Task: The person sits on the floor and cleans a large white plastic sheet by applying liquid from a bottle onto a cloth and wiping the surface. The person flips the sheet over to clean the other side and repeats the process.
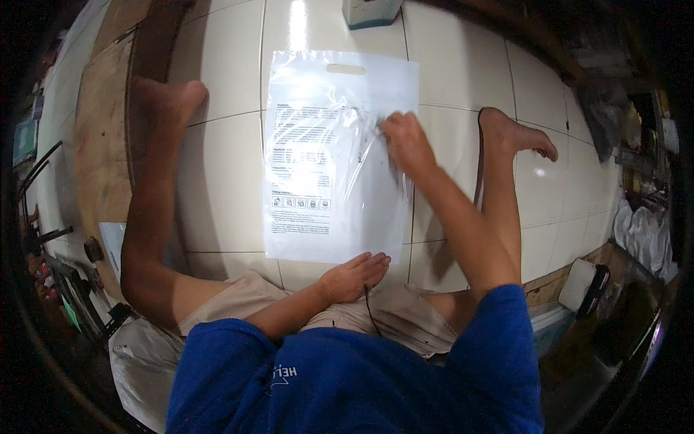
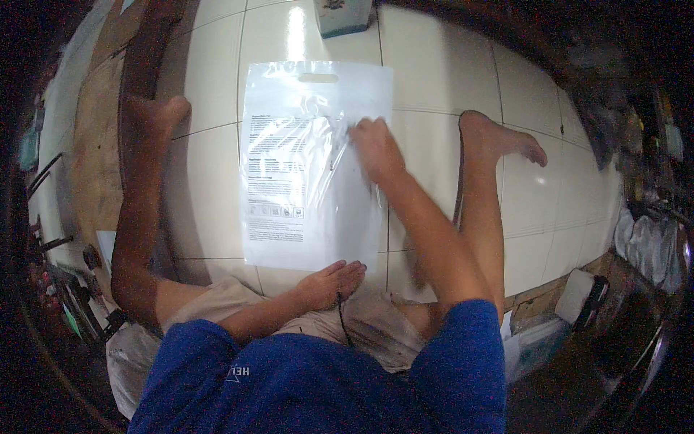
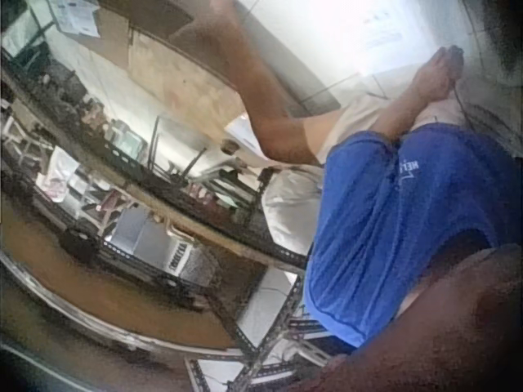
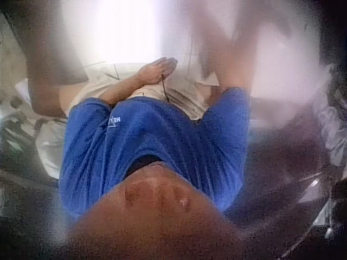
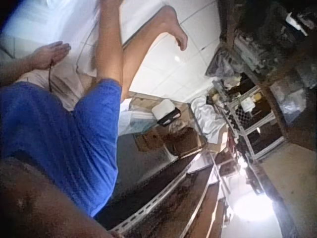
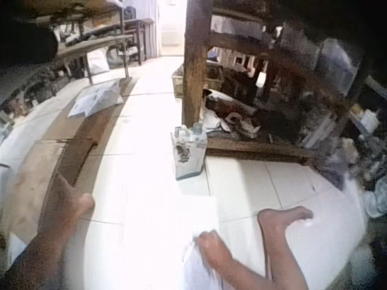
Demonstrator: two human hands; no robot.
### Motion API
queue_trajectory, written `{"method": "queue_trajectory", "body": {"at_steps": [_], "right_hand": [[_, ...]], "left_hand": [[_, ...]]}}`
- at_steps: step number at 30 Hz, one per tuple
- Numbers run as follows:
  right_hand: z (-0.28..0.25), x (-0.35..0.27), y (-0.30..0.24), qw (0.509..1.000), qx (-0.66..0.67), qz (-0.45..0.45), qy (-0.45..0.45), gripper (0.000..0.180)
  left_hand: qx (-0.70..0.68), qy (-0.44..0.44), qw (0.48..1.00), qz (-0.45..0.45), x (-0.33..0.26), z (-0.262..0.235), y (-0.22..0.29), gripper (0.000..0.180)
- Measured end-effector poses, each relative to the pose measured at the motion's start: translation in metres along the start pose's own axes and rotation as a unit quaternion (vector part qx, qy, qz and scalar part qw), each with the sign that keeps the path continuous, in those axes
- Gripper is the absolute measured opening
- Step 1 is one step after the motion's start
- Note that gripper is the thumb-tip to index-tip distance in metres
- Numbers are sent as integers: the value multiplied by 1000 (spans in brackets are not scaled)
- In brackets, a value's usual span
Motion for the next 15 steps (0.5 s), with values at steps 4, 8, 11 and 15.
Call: {"method": "queue_trajectory", "body": {"at_steps": [4,8,11,15], "right_hand": [[-11,40,31,998,23,0,52,19],[11,-24,-12,988,104,-117,-6,4],[29,-132,-77,976,62,-137,-156,25],[31,-128,-72,984,65,-69,-151,28]], "left_hand": [[12,31,999,1,0,-4,0,54],[26,-1,1000,-4,1,-7,-3,55],[19,-4,1000,-4,-1,2,-2,55],[45,-10,999,3,1,1,1,55]]}}
Point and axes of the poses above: each hand's wrist, its own x-axis towards the middle knuckle, its own z-axis out of the palm, y = z × x, the point moved 6 cm from there along x, towards the middle knuckle, and after that the axes turned 4 degrees about -z, right-handed, at the moved point
